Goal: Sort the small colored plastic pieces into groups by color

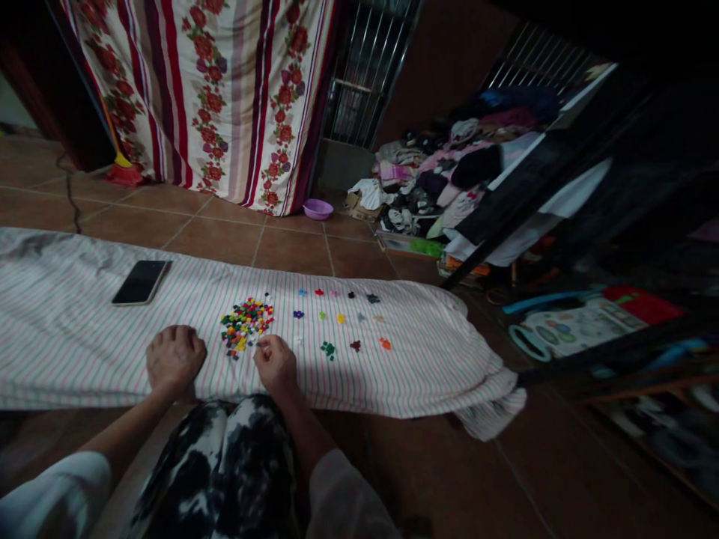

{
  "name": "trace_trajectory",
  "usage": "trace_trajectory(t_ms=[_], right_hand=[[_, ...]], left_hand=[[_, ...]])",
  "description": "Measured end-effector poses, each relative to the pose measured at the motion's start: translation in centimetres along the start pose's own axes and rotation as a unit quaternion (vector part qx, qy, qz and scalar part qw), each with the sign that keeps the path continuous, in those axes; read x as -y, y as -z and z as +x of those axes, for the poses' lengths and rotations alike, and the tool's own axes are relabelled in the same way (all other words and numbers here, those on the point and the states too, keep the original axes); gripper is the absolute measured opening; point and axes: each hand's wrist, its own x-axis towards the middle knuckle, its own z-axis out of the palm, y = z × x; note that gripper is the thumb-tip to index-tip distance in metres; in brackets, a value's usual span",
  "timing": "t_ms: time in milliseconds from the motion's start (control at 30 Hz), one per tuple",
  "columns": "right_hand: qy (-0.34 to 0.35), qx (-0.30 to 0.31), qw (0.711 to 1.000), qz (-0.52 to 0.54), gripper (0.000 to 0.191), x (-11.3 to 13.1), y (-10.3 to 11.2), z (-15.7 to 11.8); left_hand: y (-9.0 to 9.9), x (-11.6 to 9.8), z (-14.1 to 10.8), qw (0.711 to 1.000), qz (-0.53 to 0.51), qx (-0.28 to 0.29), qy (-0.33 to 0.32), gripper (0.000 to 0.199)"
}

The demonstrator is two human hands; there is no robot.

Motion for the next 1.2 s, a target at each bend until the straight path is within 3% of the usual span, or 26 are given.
trace_trajectory(t_ms=[267,700,833,1033,1200], right_hand=[[0.001,-0.02,1.0,0.018,0.017,-1.6,2.5,1.4],[-0.035,-0.108,0.993,0.024,0.024,-7.6,11.6,5.5],[-0.05,-0.129,0.99,-0.012,0.025,-9.5,14.2,6.6],[-0.102,-0.18,0.972,-0.115,0.025,-12.3,17.6,8.7],[-0.14,-0.189,0.952,-0.195,0.023,-13.9,19.6,10.3]], left_hand=[[0.5,-0.4,0.0,1.0,0.01,0.017,0.008,0.032],[1.8,-1.1,0.3,0.998,0.027,0.053,0.012,0.031],[2.0,-1.2,0.4,0.997,0.005,0.072,0.015,0.031],[2.0,-1.2,0.4,0.998,-0.008,0.055,0.002,0.026],[2.1,-1.2,0.5,0.995,-0.049,0.087,0.015,0.028]])
